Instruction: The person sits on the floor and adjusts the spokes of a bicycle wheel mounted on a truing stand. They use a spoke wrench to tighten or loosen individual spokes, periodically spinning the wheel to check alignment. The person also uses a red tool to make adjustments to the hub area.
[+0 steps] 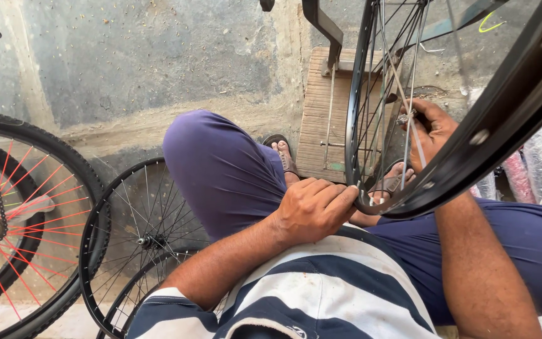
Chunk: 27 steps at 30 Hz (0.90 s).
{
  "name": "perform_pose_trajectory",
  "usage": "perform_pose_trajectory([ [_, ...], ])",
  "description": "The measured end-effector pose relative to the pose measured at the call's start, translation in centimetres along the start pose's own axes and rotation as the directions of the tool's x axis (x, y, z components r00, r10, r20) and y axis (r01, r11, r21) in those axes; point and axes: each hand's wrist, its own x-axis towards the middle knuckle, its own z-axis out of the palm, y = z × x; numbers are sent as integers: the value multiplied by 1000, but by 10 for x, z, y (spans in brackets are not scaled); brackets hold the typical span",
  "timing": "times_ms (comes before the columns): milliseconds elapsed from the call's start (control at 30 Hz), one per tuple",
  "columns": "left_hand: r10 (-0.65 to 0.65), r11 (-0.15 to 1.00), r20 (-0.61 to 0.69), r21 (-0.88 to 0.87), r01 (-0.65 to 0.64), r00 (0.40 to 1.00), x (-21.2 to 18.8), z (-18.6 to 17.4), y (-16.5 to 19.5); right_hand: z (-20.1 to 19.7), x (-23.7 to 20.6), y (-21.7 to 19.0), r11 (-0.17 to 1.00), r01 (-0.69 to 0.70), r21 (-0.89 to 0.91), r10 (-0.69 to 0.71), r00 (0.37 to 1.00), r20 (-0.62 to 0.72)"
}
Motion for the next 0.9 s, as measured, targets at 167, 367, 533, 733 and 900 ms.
perform_pose_trajectory([
  [167, -14, 998, -66, -63, 10, 998, 11, -18, 12, 2, -1, -7, 998, -59, 6, 59, 998, -7],
  [367, -27, 995, -104, -102, 16, 994, 7, -11, 13, 0, -1, -10, 989, -146, 2, 146, 989, 9],
  [533, -153, 984, 140, 112, 138, 978, -6, 22, -13, -3, -1, -10, 998, -64, -11, 64, 998, 5],
  [733, -106, 994, 81, 47, 102, 991, -22, 34, -14, -2, 0, -10, 997, -73, 33, 73, 997, 9],
  [900, -83, 996, 74, 38, 80, 994, -21, 30, -12, -3, 0, -5, 1000, -25, -11, 25, 999, 27],
])
